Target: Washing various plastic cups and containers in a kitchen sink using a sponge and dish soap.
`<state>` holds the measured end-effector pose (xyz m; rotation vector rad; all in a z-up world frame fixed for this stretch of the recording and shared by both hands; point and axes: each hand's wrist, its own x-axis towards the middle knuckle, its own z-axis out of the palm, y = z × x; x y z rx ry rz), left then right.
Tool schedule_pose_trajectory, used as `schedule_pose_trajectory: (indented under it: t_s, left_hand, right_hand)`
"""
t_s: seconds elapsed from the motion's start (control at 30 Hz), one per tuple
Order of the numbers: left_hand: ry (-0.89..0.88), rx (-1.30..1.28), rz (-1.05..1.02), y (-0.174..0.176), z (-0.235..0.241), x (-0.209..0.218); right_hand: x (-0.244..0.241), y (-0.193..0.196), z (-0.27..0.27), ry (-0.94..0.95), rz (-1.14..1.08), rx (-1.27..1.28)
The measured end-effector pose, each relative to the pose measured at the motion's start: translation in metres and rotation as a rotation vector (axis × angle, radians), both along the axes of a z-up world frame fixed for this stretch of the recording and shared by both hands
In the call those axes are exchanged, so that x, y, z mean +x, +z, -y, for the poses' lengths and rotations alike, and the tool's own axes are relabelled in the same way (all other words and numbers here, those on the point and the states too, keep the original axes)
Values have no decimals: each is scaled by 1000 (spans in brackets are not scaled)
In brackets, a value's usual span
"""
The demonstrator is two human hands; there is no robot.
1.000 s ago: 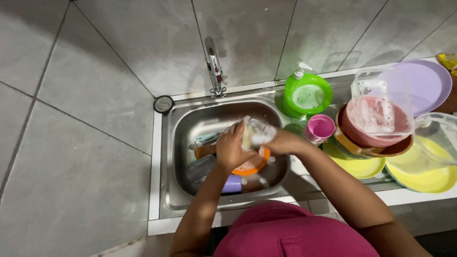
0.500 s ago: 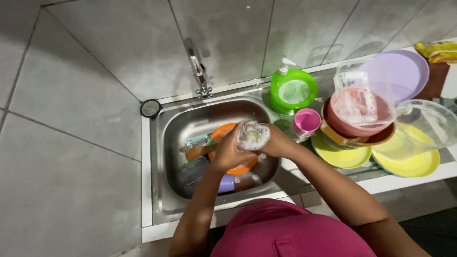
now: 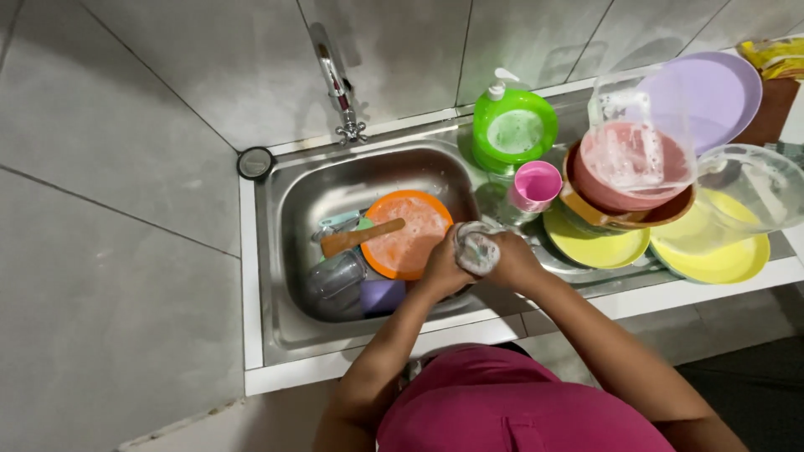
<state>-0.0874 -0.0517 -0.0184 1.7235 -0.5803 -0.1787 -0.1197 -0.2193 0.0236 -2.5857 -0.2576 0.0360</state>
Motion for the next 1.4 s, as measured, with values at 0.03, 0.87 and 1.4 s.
schedule_pose_trajectory:
  t_s: [0.03,0.87,1.4]
  left_hand:
    - [1,-2,-4,-2,5,-2]
    - [65,253,314,-46,83,-21]
    - [724,637,-310,-263,-123,112]
  right_hand:
    - [-1,-5,6,1,-4,-2]
    - [-18,80,88,-64,177,455]
    - [134,50,56,-124,156,307]
